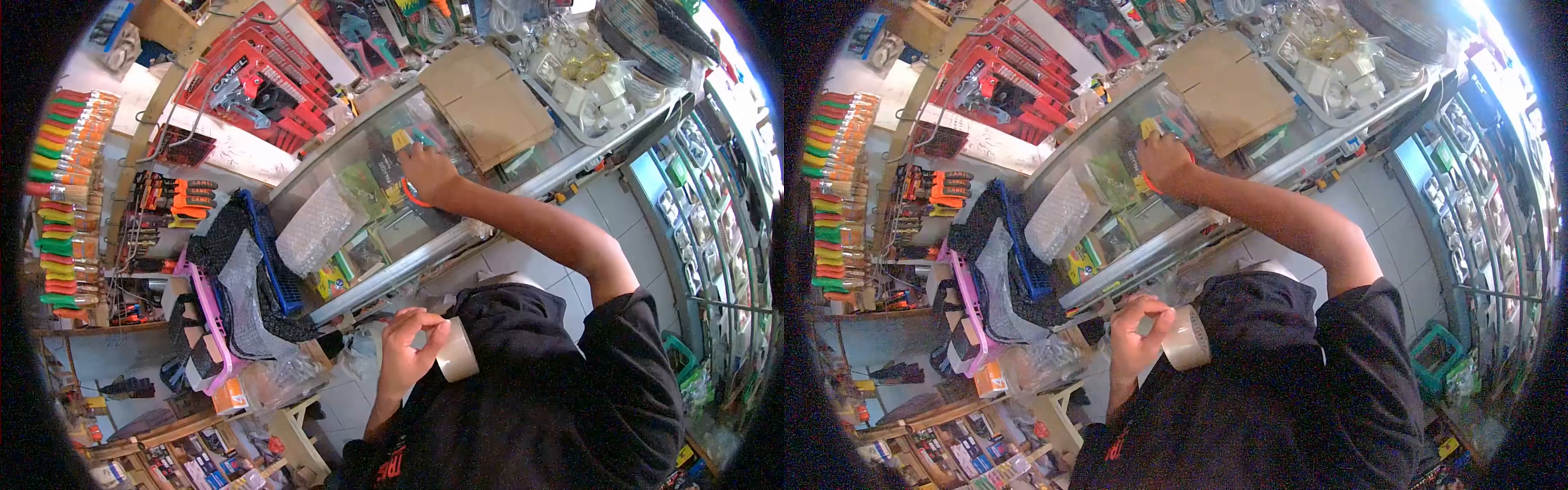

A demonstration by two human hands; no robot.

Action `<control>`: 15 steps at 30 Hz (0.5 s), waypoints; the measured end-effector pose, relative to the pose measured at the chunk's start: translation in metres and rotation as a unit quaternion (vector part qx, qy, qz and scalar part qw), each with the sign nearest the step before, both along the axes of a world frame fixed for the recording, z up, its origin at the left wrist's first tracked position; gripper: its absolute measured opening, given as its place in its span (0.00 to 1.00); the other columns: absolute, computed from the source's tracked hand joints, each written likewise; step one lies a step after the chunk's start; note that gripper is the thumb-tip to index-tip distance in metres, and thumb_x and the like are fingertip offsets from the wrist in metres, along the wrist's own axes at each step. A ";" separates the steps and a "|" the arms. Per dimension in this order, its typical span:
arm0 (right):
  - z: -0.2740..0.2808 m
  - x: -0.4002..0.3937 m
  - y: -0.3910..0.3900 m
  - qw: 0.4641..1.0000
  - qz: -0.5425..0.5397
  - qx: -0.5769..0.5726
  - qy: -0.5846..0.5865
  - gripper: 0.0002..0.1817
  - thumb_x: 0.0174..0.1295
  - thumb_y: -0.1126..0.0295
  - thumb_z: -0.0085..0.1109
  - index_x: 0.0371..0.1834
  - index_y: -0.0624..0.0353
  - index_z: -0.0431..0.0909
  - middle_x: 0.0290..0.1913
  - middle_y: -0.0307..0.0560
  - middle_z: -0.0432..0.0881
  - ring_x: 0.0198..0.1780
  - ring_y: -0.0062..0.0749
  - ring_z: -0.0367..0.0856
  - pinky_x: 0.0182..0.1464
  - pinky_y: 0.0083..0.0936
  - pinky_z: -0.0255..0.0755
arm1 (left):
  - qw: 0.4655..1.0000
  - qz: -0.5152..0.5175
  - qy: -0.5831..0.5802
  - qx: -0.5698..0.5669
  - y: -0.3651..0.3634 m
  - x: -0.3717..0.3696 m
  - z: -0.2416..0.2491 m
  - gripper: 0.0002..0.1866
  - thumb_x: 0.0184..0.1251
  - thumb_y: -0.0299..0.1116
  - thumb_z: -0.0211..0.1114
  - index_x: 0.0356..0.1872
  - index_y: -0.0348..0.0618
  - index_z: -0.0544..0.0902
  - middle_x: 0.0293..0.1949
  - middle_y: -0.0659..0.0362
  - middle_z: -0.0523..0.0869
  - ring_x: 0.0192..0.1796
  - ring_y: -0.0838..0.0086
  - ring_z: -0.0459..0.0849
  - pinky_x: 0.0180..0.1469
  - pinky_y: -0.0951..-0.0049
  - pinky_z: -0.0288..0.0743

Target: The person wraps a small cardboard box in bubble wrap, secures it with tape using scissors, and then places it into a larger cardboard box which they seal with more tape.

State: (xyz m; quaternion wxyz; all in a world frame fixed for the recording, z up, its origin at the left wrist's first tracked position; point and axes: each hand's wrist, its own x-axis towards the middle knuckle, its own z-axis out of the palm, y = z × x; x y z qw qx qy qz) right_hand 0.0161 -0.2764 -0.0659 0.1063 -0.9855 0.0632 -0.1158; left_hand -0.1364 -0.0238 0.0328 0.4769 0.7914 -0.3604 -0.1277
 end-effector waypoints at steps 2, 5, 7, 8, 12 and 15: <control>-0.006 0.010 0.002 1.000 -0.010 0.012 0.014 0.15 0.67 0.68 0.61 0.53 0.66 0.77 0.53 0.67 0.82 0.49 0.62 0.88 0.48 0.48 0.87 | 1.000 0.010 0.005 0.008 0.004 0.000 -0.001 0.06 0.70 0.30 0.73 0.34 0.41 0.86 0.28 0.58 0.87 0.33 0.67 0.87 0.48 0.67 0.76; -0.014 0.013 -0.006 0.998 0.014 0.053 0.021 0.17 0.67 0.69 0.61 0.55 0.67 0.75 0.51 0.69 0.81 0.49 0.61 0.88 0.47 0.48 0.87 | 1.000 0.012 -0.006 0.021 0.006 0.001 -0.001 0.06 0.70 0.31 0.73 0.36 0.41 0.86 0.30 0.59 0.89 0.35 0.67 0.89 0.50 0.67 0.77; -0.014 0.004 -0.013 0.993 0.037 0.114 -0.008 0.19 0.68 0.67 0.61 0.58 0.64 0.74 0.50 0.69 0.80 0.48 0.66 0.86 0.49 0.53 0.84 | 0.999 0.025 0.039 0.029 0.005 -0.001 0.002 0.06 0.71 0.32 0.73 0.37 0.41 0.86 0.31 0.58 0.90 0.35 0.68 0.89 0.51 0.67 0.77; -0.014 0.000 -0.017 0.988 0.047 0.144 -0.022 0.19 0.69 0.66 0.61 0.59 0.62 0.73 0.49 0.70 0.80 0.47 0.69 0.86 0.50 0.55 0.83 | 0.999 0.018 0.037 0.031 0.005 0.000 0.002 0.06 0.71 0.32 0.73 0.37 0.41 0.86 0.31 0.58 0.90 0.35 0.68 0.89 0.51 0.67 0.77; -0.006 -0.018 -0.027 0.972 0.090 0.187 -0.111 0.18 0.69 0.66 0.61 0.58 0.63 0.74 0.48 0.69 0.81 0.49 0.66 0.86 0.51 0.53 0.81 | 0.995 0.015 0.093 0.037 0.010 0.001 -0.005 0.07 0.74 0.32 0.71 0.40 0.39 0.86 0.35 0.59 0.91 0.38 0.74 0.88 0.49 0.71 0.79; 0.016 -0.036 -0.030 0.953 0.101 0.239 -0.154 0.19 0.66 0.66 0.64 0.56 0.63 0.77 0.49 0.64 0.83 0.50 0.58 0.87 0.54 0.46 0.84 | 0.993 0.013 0.107 0.053 0.011 0.005 -0.008 0.08 0.75 0.32 0.70 0.41 0.37 0.85 0.37 0.59 0.91 0.40 0.76 0.88 0.48 0.73 0.79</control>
